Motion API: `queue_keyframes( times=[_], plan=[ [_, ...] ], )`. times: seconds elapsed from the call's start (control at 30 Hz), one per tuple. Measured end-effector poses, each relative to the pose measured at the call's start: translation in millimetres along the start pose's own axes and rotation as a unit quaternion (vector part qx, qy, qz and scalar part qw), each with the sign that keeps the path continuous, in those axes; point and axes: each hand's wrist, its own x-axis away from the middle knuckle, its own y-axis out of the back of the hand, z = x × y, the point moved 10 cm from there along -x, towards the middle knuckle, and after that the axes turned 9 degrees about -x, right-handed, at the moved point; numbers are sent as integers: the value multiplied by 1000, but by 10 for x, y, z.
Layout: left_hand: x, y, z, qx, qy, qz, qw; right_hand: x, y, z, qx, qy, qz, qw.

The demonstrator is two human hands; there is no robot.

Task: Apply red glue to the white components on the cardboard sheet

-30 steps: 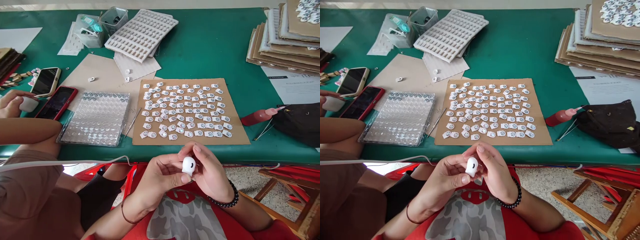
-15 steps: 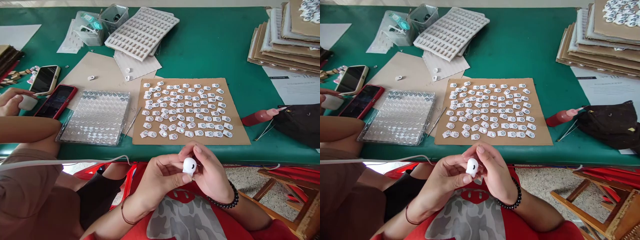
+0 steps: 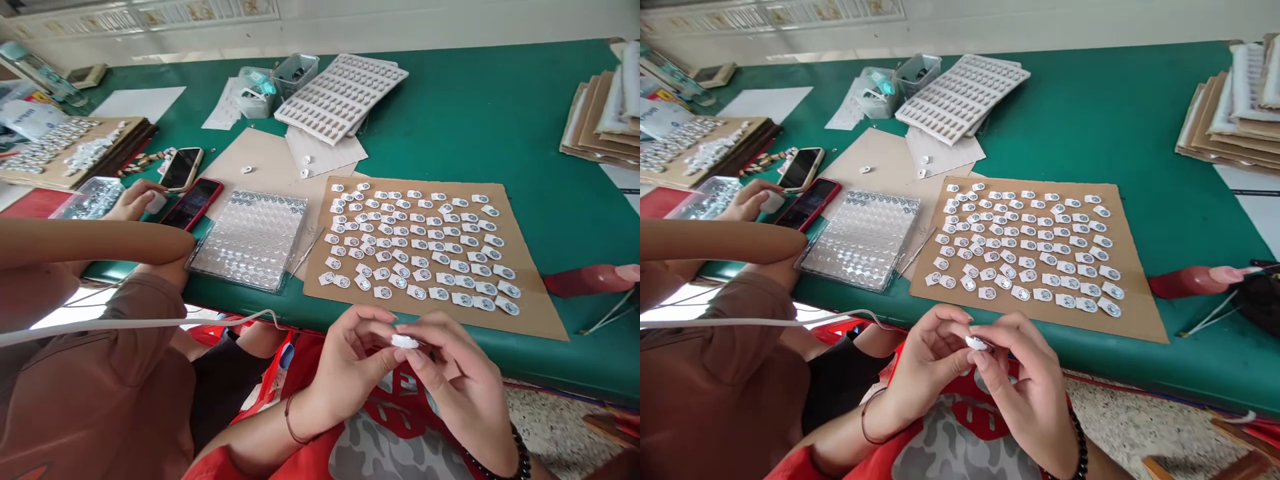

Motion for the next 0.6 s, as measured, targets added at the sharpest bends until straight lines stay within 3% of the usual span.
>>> queue_keyframes(
  times=[0.17,0.4,0.47,0.6],
  plan=[
    [18,158,19,-6,19,-12,1000,-19,-42,245,117,120,-14,986],
    [46,256,157,15,73,52,996,-76,-307,281,127,192,73,970],
    [47,334,135,-4,63,33,997,-112,-345,263,139,195,79,968],
    [71,597,-6,-108,25,-74,991,-89,-250,257,139,155,54,977]
  ],
)
